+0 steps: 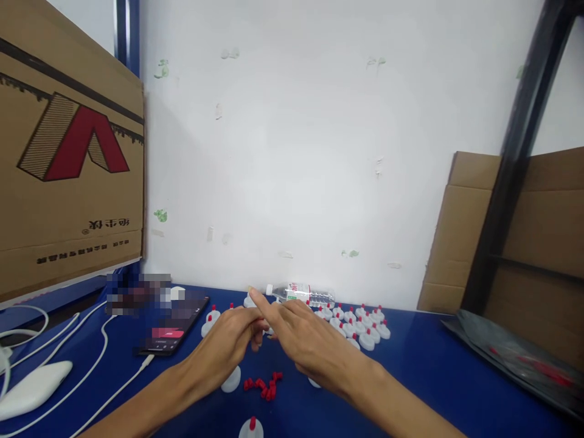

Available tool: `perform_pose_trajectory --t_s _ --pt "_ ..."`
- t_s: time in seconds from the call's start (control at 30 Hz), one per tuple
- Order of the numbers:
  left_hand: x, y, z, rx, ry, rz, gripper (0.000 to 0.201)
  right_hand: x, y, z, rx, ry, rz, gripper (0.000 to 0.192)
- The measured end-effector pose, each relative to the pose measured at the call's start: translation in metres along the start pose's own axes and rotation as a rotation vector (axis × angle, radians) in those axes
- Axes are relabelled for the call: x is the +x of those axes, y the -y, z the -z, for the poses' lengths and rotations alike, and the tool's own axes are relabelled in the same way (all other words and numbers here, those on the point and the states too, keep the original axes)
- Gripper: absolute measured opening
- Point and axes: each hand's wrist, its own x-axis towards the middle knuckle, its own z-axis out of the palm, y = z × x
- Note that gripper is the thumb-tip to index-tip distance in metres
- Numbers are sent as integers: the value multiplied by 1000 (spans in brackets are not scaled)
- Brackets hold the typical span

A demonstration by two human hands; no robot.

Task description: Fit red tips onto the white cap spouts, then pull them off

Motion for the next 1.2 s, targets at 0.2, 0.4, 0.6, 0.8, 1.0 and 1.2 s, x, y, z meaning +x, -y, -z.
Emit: perform_pose_trajectory --t_s 0.2,0.4,0.6,0.8,1.0,1.2 --pt "3 -6 2 -67 80 91 41 -2 -5 -10 -14 -11 27 92" --pt "10 3 13 33 33 190 42 -1 -17 -11 124 13 -94 76" --pt "4 17 11 166 80 173 38 -8 -37 -16 188 100 -436 37" --pt "-7 15 -7 257 228 103 36 -13 -51 -34 261 90 -469 26" --pt "-6 16 -7 315 328 110 41 -11 -46 -39 355 106 -466 10" --pt "-4 12 -3 301 382 157 37 -16 -47 -51 367 222 -463 16"
